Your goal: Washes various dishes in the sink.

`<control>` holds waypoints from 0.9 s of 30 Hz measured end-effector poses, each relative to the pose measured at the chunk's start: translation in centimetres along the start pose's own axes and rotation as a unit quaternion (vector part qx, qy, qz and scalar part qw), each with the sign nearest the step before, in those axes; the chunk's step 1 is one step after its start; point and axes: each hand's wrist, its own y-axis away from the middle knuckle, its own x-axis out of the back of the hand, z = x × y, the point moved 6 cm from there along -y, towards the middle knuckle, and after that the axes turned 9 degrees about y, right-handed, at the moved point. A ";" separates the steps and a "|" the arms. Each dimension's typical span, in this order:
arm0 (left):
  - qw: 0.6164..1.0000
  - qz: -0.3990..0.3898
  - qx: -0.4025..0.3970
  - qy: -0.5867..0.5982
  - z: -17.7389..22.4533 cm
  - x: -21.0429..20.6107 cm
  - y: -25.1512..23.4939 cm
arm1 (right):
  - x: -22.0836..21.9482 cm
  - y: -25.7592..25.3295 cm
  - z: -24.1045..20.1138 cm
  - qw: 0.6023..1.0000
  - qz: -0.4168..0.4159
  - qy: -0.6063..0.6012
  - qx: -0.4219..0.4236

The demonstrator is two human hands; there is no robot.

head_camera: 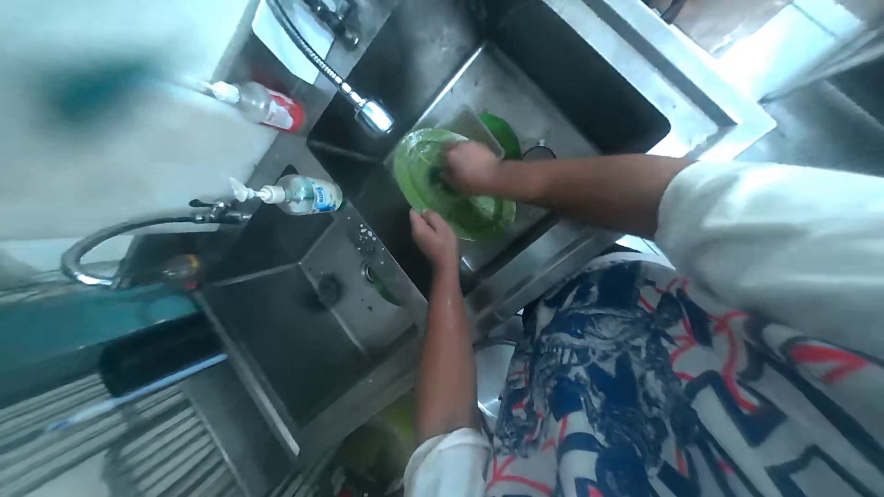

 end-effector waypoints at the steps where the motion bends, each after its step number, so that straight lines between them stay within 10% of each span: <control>1: 1.000 0.020 0.011 0.008 -0.2 0.3 -0.3 | -0.7 0.5 -1.5 0.999 0.003 -0.006 0.042; 19: 0.999 -0.004 -0.036 -0.029 0.3 1.4 0.7 | -4.5 5.4 -1.4 0.930 0.138 0.005 0.341; 27: 0.997 -0.004 -0.053 0.050 -0.2 0.9 1.7 | 1.5 -2.6 -2.1 0.975 0.074 0.046 0.204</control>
